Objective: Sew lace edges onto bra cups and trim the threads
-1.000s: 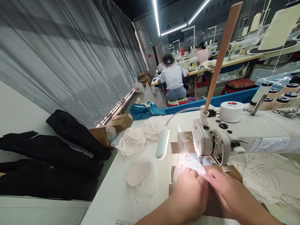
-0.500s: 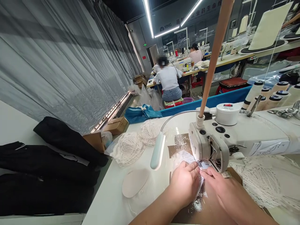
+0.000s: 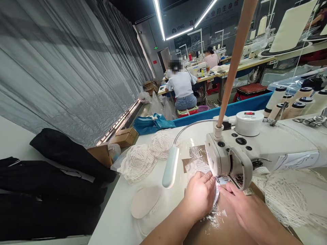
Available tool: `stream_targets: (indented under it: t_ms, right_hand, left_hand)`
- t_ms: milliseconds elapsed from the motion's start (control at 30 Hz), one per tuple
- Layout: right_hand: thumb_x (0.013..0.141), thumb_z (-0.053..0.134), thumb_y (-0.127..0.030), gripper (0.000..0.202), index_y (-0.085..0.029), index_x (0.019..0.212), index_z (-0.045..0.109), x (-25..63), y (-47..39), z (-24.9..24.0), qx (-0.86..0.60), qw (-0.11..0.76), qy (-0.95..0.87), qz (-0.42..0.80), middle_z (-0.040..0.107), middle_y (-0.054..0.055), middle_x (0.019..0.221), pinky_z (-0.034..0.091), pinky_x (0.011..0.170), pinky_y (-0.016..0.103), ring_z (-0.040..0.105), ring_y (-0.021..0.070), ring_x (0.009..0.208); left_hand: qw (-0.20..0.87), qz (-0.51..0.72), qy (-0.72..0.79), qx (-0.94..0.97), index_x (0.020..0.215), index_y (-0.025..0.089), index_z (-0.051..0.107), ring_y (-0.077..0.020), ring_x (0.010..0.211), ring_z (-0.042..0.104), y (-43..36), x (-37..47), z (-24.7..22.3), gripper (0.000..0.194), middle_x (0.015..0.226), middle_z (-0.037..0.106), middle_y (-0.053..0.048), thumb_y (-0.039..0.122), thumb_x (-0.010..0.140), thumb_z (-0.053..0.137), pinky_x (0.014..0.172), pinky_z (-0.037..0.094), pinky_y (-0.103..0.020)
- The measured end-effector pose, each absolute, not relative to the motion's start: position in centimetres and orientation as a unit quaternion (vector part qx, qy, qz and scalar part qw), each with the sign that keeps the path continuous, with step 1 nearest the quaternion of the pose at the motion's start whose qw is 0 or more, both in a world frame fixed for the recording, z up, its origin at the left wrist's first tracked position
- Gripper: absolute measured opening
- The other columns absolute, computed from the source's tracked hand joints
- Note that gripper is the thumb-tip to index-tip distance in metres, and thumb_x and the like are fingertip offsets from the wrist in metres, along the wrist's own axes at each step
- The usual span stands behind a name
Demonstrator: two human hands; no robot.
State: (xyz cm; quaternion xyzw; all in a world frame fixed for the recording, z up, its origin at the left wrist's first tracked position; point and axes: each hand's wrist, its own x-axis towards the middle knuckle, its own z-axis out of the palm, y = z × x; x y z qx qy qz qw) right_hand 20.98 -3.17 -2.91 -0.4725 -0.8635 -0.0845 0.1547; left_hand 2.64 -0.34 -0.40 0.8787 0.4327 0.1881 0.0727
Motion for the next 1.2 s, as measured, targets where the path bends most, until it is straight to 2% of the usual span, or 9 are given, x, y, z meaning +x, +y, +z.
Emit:
stream_targets:
  t_ms: [267,400,500,633,733,867,967,1033,1200]
  right_hand:
    - [0.080,0.031,0.001,0.058,-0.016,0.128,0.059,22.0,-3.1,-4.2,-0.441,0.167,-0.882,0.007,0.069,0.010,0.098,0.051,0.048,0.028,0.064,0.0159,0.057]
    - [0.087,0.031,-0.006,0.047,-0.018,0.121,0.063,22.4,-3.1,-4.1,-0.415,0.239,-0.877,0.034,0.071,0.009,0.105,0.058,0.070,0.033,0.071,0.0202,0.082]
    - [0.091,0.036,-0.012,0.039,-0.023,0.116,0.064,22.6,-3.4,-3.5,-0.397,0.286,-0.868,0.082,0.070,0.008,0.110,0.056,0.079,0.031,0.068,0.0204,0.096]
    - [0.090,0.039,-0.013,0.035,-0.025,0.108,0.066,22.7,-3.9,-2.5,-0.346,0.250,-0.893,0.143,0.066,0.006,0.089,0.051,0.066,0.030,0.064,0.0193,0.078]
    - [0.089,0.040,-0.012,0.031,-0.024,0.098,0.067,22.5,-4.0,-2.0,-0.324,0.186,-0.919,0.125,0.059,0.004,0.078,0.045,0.062,0.030,0.057,0.0196,0.071]
    - [0.088,0.037,-0.010,0.032,-0.022,0.097,0.065,22.4,-4.1,-1.9,-0.327,0.160,-0.926,0.105,0.054,0.004,0.077,0.039,0.060,0.030,0.052,0.0193,0.070]
    - [0.088,0.036,-0.009,0.031,-0.021,0.092,0.065,22.5,-4.1,-1.9,-0.331,0.166,-0.923,0.103,0.054,0.004,0.078,0.038,0.060,0.030,0.051,0.0192,0.070]
    - [0.088,0.036,-0.010,0.029,-0.020,0.085,0.064,22.5,-4.1,-1.9,-0.332,0.167,-0.923,0.103,0.054,0.004,0.076,0.037,0.060,0.030,0.051,0.0194,0.069]
    - [0.089,0.036,-0.010,0.031,-0.021,0.085,0.065,22.7,-4.0,-1.8,-0.326,0.168,-0.923,0.116,0.054,0.004,0.075,0.038,0.059,0.029,0.052,0.0192,0.068]
  left_hand:
    - [0.046,0.183,0.500,0.845,0.120,0.023,0.061,-0.0346,0.123,0.046,-0.7,2.2,-0.6,0.031,0.134,0.057,-0.008,0.026,0.091,0.049,0.096,0.042,-0.053]
    - [0.068,0.160,0.516,0.838,0.124,0.023,0.060,-0.0385,0.129,0.042,-1.2,1.4,-0.2,0.037,0.138,0.054,-0.007,0.025,0.088,0.051,0.104,0.036,-0.059]
    - [0.139,0.128,0.458,0.869,0.115,0.025,0.065,-0.0364,0.124,0.048,-2.5,0.4,0.9,0.035,0.130,0.061,-0.005,0.022,0.082,0.056,0.102,0.039,-0.056]
    - [0.277,0.186,0.327,0.884,0.105,0.023,0.070,-0.0230,0.108,0.061,-4.4,-0.8,2.6,0.030,0.116,0.068,-0.004,0.017,0.078,0.056,0.098,0.045,-0.035]
    - [0.307,0.281,0.392,0.821,0.109,0.018,0.068,-0.0205,0.101,0.062,-4.3,-1.3,3.4,0.032,0.109,0.069,-0.007,0.018,0.081,0.051,0.094,0.047,-0.031]
    - [0.371,0.192,0.477,0.773,0.116,0.021,0.064,-0.0220,0.089,0.061,-2.8,-1.2,3.4,0.048,0.101,0.067,-0.005,0.020,0.068,0.064,0.077,0.049,-0.030]
    - [0.458,0.124,0.469,0.745,0.085,0.023,0.069,-0.0148,0.061,0.053,-2.0,-1.0,3.1,0.022,0.066,0.058,0.003,0.018,0.064,0.063,0.059,0.042,-0.023]
    - [0.501,0.122,0.444,0.733,0.066,0.021,0.062,-0.0115,0.055,0.046,-1.8,-0.8,3.0,0.008,0.060,0.052,0.005,0.021,0.062,0.068,0.054,0.038,-0.021]
    - [0.596,0.211,0.428,0.645,0.055,0.020,0.037,-0.0095,0.052,0.041,-1.7,-1.2,2.7,0.040,0.058,0.046,0.004,0.037,0.061,0.072,0.049,0.033,-0.021]
